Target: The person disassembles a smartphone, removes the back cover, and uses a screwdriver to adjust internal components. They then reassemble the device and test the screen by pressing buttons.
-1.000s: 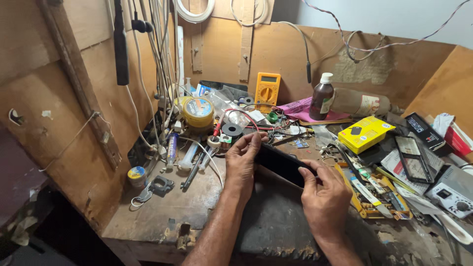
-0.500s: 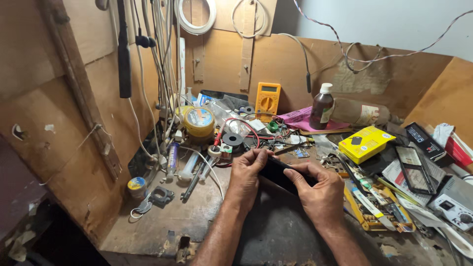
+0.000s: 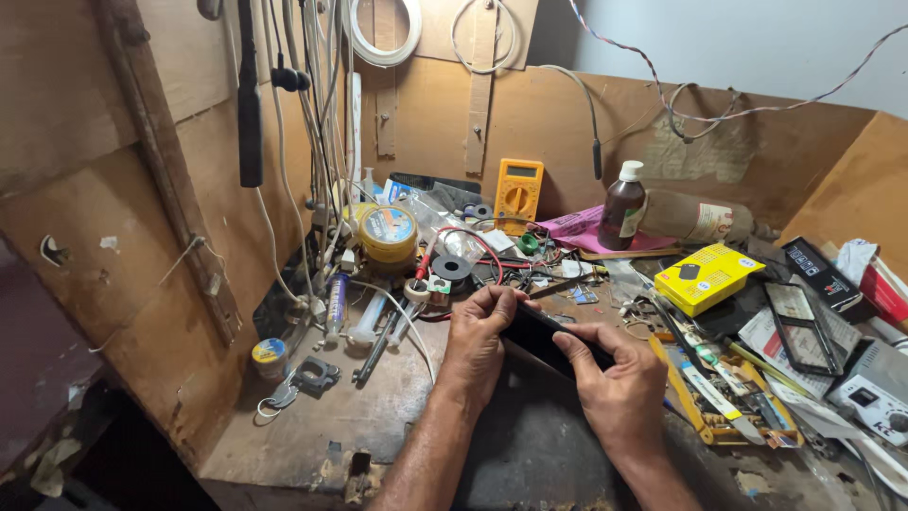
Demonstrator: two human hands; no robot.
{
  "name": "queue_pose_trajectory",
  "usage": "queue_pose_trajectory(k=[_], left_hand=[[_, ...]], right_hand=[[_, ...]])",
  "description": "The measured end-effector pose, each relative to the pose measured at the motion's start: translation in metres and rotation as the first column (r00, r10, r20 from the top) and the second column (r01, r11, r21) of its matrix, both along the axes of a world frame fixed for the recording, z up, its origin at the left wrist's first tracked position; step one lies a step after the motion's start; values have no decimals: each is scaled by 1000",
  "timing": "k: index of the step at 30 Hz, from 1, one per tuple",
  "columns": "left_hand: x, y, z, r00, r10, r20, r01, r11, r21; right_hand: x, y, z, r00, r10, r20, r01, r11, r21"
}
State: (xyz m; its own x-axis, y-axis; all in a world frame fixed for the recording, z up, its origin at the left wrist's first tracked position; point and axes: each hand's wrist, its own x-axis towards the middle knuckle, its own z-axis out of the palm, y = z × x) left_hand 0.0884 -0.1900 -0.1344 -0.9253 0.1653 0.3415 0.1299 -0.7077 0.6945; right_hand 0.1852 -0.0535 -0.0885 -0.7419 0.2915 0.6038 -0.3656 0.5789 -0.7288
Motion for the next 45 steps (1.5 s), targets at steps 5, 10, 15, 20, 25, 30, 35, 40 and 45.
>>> queue_pose_trajectory(k=[5,10,15,20,25,30,35,40,45], left_hand=[[-5,-2,-2,1000,-7,24,6,1000,23],[-7,-5,-2,1000,17,13,-18,998,55],[-3,1,7,997,67,41,-67,998,-8],[7,12,10,950,271,157,-185,890,-417],[9,7,5,970,174,170,-139,971,-196],[10,1,5,988,86,125,-81,996,-48],[10,2,8,990,95,101,-85,991,-103],[9,1,9,985,164,56,-158,982,-104],[11,0,11,984,164,-64,-170,978,-120]], right_hand=[[-4,-2,1,997,-71,43,69,996,48],[1,4,-15,998,-46,-47,47,999,15],[-3,9,-25,991,-115,-71,117,993,24],[5,13,-19,963,89,-256,-56,989,137],[7,13,-14,950,98,-297,-4,953,302],[-10,24,-25,994,108,-22,-109,947,-303],[-14,32,-34,992,129,12,-120,949,-291],[6,17,-25,984,-101,-148,111,992,63],[7,15,-2,999,-40,-35,47,974,221]])
